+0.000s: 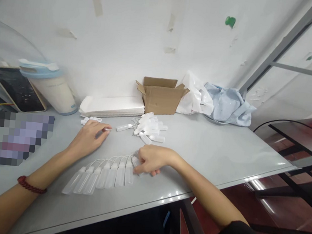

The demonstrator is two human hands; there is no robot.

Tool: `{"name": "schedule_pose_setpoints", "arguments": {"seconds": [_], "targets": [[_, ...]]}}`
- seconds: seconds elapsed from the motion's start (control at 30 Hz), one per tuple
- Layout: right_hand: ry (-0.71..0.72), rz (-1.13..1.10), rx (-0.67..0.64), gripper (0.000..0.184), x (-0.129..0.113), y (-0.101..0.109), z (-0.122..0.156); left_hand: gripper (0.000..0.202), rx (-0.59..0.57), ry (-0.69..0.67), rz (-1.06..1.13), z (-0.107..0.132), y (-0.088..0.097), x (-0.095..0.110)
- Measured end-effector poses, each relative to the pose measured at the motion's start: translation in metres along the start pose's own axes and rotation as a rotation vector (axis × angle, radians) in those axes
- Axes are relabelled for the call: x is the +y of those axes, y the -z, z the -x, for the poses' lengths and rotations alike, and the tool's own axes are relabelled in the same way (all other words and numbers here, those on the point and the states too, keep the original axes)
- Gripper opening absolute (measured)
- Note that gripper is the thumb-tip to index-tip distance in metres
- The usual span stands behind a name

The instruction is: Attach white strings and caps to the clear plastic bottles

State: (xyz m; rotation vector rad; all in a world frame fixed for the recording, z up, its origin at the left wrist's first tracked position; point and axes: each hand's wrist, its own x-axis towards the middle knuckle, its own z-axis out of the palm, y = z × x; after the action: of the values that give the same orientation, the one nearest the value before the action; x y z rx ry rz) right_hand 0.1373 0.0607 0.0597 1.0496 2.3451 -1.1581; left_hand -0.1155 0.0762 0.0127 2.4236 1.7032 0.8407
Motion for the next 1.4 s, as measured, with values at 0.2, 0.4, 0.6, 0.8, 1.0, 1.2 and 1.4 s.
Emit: {"name": "schedule_pose_setpoints", "arguments": {"seconds": [0.2, 0.4, 0.6, 0.8, 1.0, 1.2, 1.4], "targets": [[-0.020, -0.008, 0.082, 0.035, 0.006, 0.003, -0.001, 0.028, -0.025, 0.069, 0.095, 0.000, 0.006, 0.008], [0.131, -0.164, 0.372, 0.029, 0.004, 0.006, 0.000, 0.033, -0.167, 0.239, 0.402, 0.000, 0.017, 0.023], [0.303, -0.356, 0.530, 0.016, 0.003, 0.000, -0.006, 0.038, -0.292, 0.288, 0.677, 0.003, 0.021, 0.039], [0.345, -0.467, 0.440, 0.020, 0.008, -0.007, -0.015, 0.033, -0.359, 0.292, 0.941, 0.010, 0.024, 0.051], [0.342, -0.495, 0.439, 0.029, 0.006, -0.006, -0.014, 0.031, -0.367, 0.316, 0.880, 0.011, 0.026, 0.057], [0.378, -0.501, 0.413, 0.036, 0.001, -0.005, -0.011, 0.030, -0.349, 0.292, 0.873, 0.011, 0.026, 0.056], [0.419, -0.579, 0.405, 0.035, 0.003, -0.008, -0.016, 0.030, -0.326, 0.273, 0.862, 0.011, 0.027, 0.055]]}}
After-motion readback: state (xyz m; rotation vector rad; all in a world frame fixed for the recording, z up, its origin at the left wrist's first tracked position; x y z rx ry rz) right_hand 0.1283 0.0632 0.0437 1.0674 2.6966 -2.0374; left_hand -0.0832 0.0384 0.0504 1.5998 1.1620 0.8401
